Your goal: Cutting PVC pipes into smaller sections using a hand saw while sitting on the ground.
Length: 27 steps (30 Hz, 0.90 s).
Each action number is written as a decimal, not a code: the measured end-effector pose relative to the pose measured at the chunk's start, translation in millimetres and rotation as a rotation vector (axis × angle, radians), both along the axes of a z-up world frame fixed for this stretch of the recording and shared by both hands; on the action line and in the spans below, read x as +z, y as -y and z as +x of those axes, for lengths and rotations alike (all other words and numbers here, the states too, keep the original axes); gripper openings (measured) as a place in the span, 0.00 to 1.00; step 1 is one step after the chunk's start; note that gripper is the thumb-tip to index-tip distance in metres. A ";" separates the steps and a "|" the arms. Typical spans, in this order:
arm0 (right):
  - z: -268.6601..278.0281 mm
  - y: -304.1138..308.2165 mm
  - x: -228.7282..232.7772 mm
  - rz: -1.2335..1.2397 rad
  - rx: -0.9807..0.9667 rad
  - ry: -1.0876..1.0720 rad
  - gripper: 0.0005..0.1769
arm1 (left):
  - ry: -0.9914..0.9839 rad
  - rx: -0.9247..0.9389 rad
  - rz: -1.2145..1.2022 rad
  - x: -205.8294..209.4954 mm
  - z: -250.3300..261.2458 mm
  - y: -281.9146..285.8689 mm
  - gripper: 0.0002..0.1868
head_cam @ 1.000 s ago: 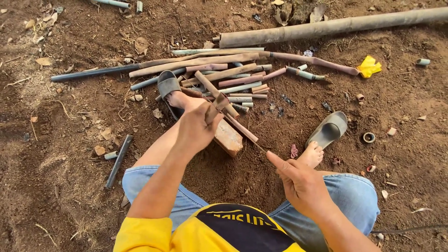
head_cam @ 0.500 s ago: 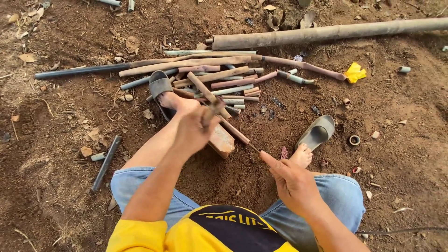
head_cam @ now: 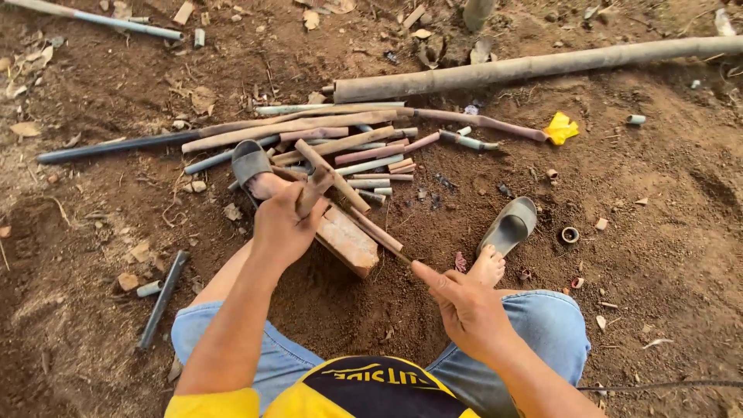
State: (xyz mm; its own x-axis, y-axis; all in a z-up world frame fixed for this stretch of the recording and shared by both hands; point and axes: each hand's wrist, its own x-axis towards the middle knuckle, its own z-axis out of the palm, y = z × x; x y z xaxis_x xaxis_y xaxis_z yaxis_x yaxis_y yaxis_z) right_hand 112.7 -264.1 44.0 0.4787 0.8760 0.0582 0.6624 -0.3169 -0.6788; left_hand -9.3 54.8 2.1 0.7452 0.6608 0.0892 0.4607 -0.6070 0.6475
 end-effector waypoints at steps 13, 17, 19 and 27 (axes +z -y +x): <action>-12.0 -14.9 15.0 0.108 0.004 -0.082 0.39 | -0.063 0.031 -0.304 9.2 -8.5 3.2 0.20; -19.5 -25.2 17.7 0.144 0.016 -0.039 0.33 | -0.037 -0.122 -0.129 -16.3 -20.7 27.1 0.09; -27.5 -28.9 14.5 0.147 0.018 -0.055 0.35 | -0.107 -0.171 -0.209 -11.6 -19.3 40.9 0.09; -71.5 -8.0 -13.9 0.111 -0.088 -0.250 0.35 | -0.169 -0.177 -0.004 -5.4 -40.3 0.3 0.14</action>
